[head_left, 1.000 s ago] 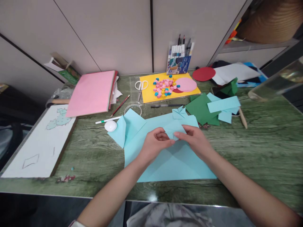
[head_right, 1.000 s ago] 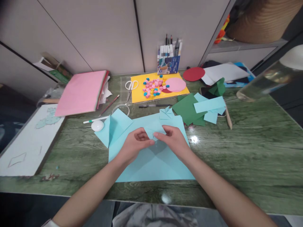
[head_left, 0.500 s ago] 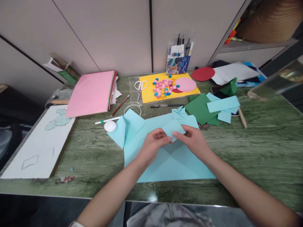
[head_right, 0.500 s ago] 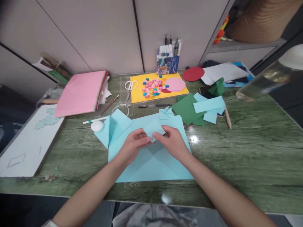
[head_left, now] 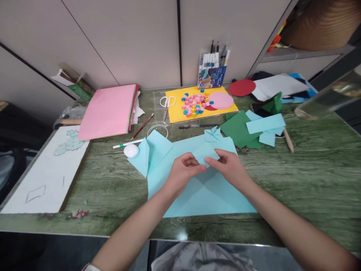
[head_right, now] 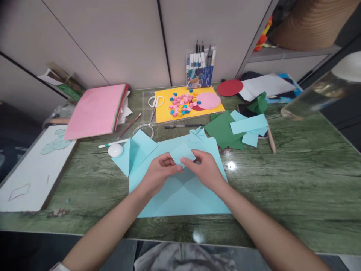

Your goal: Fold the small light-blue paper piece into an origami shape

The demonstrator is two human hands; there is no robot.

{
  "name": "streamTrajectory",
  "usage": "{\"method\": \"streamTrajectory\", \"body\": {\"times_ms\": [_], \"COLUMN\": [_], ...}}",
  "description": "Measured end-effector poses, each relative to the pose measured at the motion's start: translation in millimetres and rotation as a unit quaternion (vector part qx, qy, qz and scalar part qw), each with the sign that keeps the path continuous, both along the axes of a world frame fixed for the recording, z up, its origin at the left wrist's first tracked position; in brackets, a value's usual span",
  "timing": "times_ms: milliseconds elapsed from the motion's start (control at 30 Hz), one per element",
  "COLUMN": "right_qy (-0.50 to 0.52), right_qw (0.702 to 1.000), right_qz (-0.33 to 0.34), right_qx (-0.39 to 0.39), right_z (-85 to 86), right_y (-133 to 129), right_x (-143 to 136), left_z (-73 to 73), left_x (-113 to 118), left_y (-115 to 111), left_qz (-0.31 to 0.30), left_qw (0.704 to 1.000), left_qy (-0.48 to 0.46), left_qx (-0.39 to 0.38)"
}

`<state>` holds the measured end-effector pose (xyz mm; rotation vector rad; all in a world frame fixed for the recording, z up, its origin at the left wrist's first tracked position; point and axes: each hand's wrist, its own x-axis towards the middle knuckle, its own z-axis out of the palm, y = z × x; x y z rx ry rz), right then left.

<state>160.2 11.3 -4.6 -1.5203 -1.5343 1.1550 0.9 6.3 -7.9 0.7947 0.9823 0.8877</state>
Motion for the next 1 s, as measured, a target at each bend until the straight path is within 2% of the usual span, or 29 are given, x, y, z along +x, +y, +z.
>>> {"method": "streamTrajectory", "body": {"times_ms": [233, 433, 633, 733, 900, 1000], "right_qy": [0.006, 0.022, 0.087, 0.071, 0.021, 0.046], "right_qw": [1.000, 1.000, 0.995, 0.996, 1.000, 0.998], "right_qz": [0.005, -0.003, 0.042, 0.043, 0.003, 0.041], "right_qx": [-0.015, -0.022, -0.031, -0.017, 0.018, -0.012], "right_z": [-1.8, 0.3, 1.4, -0.8, -4.3, -1.5], "right_y": [-0.3, -0.9, 0.4, -0.1, -1.4, 1.1], "right_x": [-1.2, -0.2, 2.7, 2.1, 1.4, 4.1], "left_z": [3.9, 2.5, 6.5, 6.8, 4.1, 3.5], "left_x": [-0.2, 0.9, 1.3, 1.2, 1.1, 1.0], "left_y": [0.9, -0.3, -0.4, -0.5, 0.1, 0.8], "left_qz": [-0.025, -0.022, -0.028, -0.036, -0.025, -0.019], "left_qw": [1.000, 0.999, 0.997, 0.997, 0.997, 0.997], "left_qy": [-0.005, 0.026, 0.054, 0.058, 0.061, 0.062], "left_qx": [-0.007, 0.039, 0.039, 0.034, 0.049, 0.047]}}
